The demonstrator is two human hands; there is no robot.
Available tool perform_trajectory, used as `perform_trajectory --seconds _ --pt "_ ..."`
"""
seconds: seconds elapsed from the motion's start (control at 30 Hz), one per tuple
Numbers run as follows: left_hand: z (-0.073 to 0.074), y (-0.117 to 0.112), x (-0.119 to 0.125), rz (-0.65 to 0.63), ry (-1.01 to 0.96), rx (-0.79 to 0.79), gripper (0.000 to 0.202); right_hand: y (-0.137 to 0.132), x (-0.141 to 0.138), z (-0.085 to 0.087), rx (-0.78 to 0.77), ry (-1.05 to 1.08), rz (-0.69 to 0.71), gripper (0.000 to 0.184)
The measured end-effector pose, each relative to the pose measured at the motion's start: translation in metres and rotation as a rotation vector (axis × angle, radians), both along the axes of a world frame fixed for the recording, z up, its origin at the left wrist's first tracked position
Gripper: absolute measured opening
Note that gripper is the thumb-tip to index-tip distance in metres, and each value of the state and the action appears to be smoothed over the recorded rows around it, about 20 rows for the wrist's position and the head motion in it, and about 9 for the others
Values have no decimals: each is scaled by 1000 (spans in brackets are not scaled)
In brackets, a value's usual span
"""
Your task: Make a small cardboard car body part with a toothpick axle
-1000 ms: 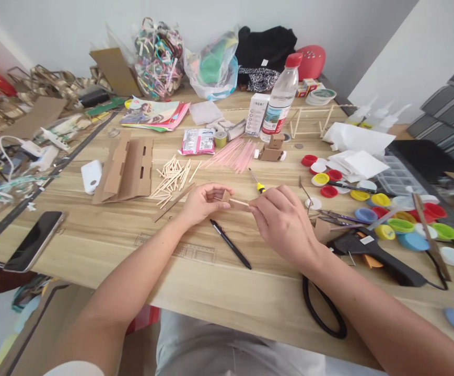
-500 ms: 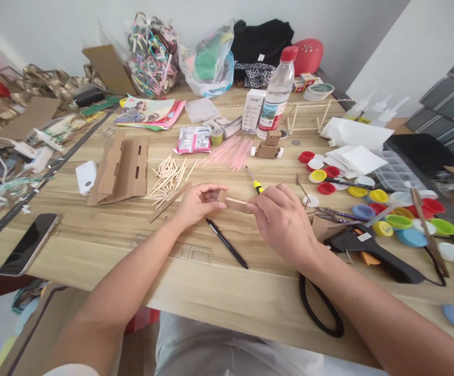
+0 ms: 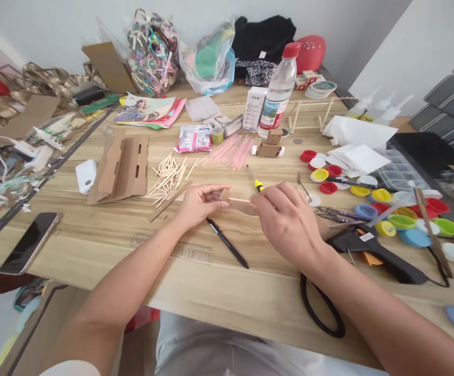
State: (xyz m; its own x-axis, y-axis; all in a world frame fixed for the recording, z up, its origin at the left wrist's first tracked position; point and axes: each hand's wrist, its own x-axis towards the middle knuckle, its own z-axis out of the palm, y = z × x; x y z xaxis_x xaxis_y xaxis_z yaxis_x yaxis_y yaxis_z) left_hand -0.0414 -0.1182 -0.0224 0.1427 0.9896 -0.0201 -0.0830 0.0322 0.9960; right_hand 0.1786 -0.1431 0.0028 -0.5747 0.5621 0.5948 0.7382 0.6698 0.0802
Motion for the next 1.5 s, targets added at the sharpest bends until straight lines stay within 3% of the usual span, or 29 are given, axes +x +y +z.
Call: perform_trajectory --seconds 0.2,0.4,0.47,0.57,0.63,0.77,0.93,1.5 --pt "-5 -1 5 70 -5 -47 48 4 3 4 -42 51 2 27" --pt "-5 -2 9 87 30 -36 41 -11 1 32 16 624 34 13" --pt "-3 -4 10 91 87 3 38 -15 -4 32 -62 737 56 12" --pt "1 -7 11 112 163 69 34 -12 -13 19 -318 682 98 15" --pt "2 -9 12 138 196 103 32 -7 -17 8 -402 591 99 19" --pt "2 -10 13 180 203 121 26 -2 -17 -4 -346 485 89 22" --pt "-2 -8 14 203 146 81 20 -4 -16 -5 -283 407 111 28" --pt "2 -11 16 160 -44 17 33 -6 -14 -6 -155 372 197 30"
